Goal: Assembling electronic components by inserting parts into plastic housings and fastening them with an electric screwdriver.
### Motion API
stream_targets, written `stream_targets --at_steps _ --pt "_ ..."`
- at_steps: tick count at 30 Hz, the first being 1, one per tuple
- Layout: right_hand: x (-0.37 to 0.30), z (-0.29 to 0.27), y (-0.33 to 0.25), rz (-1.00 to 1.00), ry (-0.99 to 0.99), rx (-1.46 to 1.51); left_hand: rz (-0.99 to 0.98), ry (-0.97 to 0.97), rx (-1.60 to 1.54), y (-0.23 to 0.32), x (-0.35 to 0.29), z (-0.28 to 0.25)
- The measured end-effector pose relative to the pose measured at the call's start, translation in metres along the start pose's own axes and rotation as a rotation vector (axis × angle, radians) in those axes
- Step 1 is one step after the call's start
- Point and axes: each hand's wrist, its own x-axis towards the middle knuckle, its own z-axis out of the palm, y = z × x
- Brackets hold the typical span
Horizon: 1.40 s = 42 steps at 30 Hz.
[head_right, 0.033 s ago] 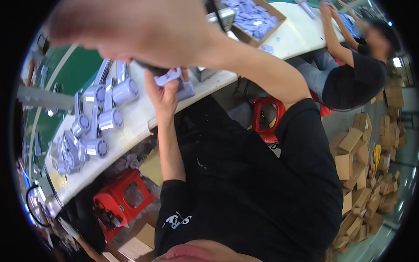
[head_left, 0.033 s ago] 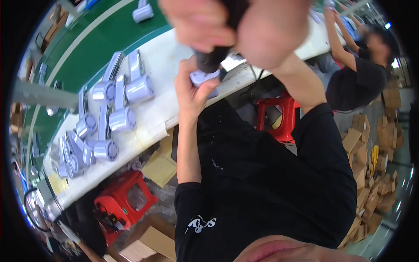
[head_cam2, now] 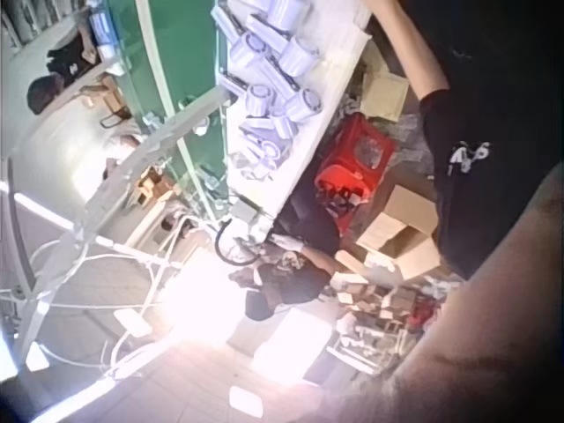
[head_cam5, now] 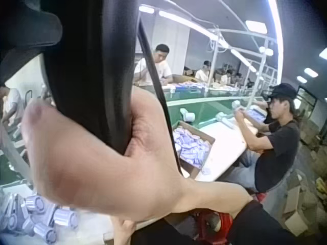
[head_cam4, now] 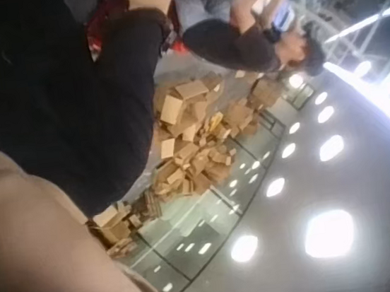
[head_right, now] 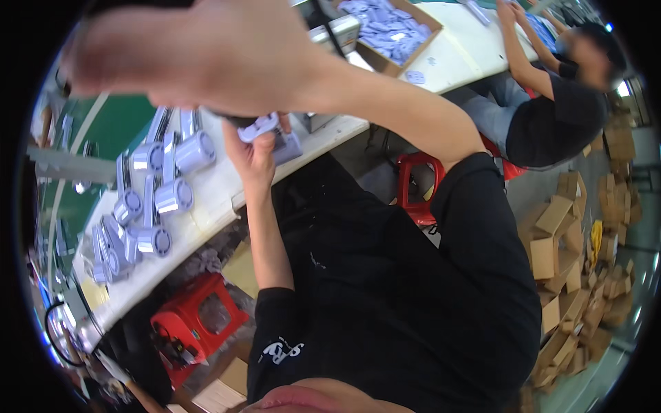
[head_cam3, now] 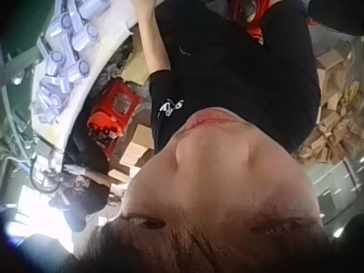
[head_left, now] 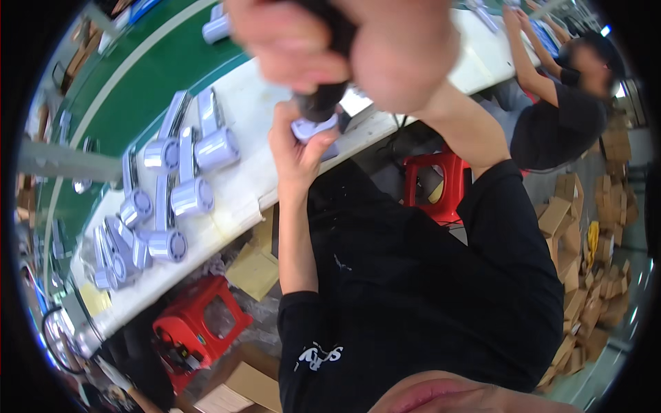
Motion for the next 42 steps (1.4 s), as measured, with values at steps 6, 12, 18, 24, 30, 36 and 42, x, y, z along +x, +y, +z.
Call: stream_targets --at_steps 6,12,18,24,30,36,42 --pt "0.005 0.004 0.001 -0.059 0.088 0.014 -0.001 -0.025 -0.012 0.005 -0.004 0.000" --pt "0.016 0.018 0.005 -0.211 0.219 0.119 0.028 0.002 0.001 0.006 -0.005 0.003" --pt "0.011 0.018 -0.010 0.008 0.176 0.180 0.024 0.005 -0.004 0.007 -0.004 0.006" --pt "0.013 0.014 -0.009 0.038 0.134 0.150 0.034 0.017 -0.008 0.010 0.000 0.010" --pt "0.015 0.018 -0.010 0.037 0.135 0.167 0.044 -0.002 0.019 0.008 -0.001 0.005" --pt "0.016 0.020 -0.008 0.006 0.109 0.206 0.017 0.005 0.202 0.007 -0.001 0.004" --pt "0.018 0.015 -0.006 0.006 0.086 0.233 0.047 0.015 0.166 0.006 0.001 0.004"
